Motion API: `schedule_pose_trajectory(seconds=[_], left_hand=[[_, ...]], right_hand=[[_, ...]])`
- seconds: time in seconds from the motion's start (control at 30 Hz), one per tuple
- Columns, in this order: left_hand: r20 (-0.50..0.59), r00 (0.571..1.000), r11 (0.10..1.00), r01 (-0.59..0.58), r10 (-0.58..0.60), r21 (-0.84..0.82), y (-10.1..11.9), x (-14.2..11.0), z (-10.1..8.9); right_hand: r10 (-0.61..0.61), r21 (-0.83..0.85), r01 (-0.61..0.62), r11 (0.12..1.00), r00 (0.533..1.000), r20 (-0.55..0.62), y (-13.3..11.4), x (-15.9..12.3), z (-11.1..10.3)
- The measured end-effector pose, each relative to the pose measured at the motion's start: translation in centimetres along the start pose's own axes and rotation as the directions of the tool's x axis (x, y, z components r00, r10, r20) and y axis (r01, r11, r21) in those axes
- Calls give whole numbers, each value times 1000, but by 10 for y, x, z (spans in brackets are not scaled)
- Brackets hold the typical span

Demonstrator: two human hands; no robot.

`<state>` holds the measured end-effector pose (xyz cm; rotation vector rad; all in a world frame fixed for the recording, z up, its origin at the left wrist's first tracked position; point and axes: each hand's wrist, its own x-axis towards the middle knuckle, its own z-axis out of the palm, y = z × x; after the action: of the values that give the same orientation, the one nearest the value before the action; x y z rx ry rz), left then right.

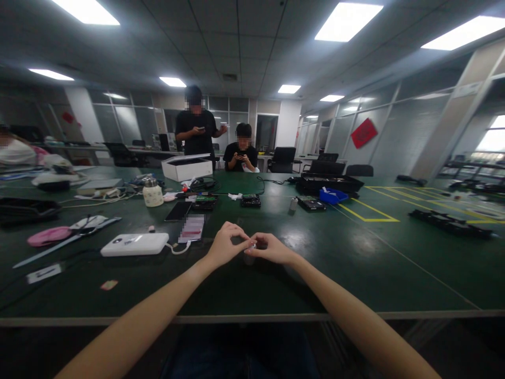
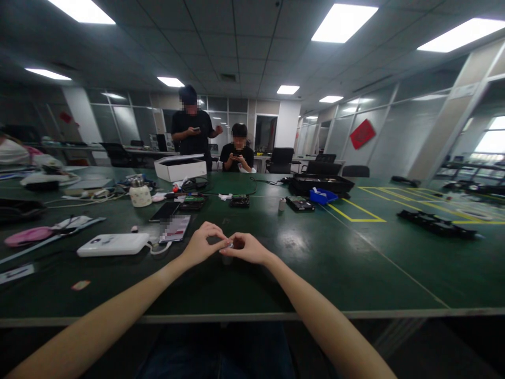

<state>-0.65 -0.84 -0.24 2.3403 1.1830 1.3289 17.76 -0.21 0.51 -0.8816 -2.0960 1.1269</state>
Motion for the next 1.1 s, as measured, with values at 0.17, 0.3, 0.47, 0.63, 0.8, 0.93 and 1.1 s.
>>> schedule_pose_trajectory(seconds=[0.17,0.3,0.47,0.63,0.8,0.93,1.1], left_hand=[[-95,988,991,119,-124,-58,-4,1,3],[-176,960,974,204,-218,-97,-9,2,3],[-215,948,971,226,-236,-71,-15,2,2],[-225,941,967,251,-252,-34,-18,1,2],[-209,944,967,253,-255,-34,-18,1,2],[-189,946,964,264,-264,-27,-18,1,1],[-162,950,963,266,-268,-33,-17,1,2]], right_hand=[[-84,-49,80,996,992,-98,2,0,0],[-119,-116,102,988,980,-157,-2,1,0],[-230,-199,171,965,919,-321,8,11,-14],[-80,-497,-172,850,892,-445,45,15,-41],[96,-573,-360,736,894,-438,65,10,-48],[2,-562,-302,770,882,-470,55,12,-46],[-238,-339,82,937,861,-450,19,11,-28]])
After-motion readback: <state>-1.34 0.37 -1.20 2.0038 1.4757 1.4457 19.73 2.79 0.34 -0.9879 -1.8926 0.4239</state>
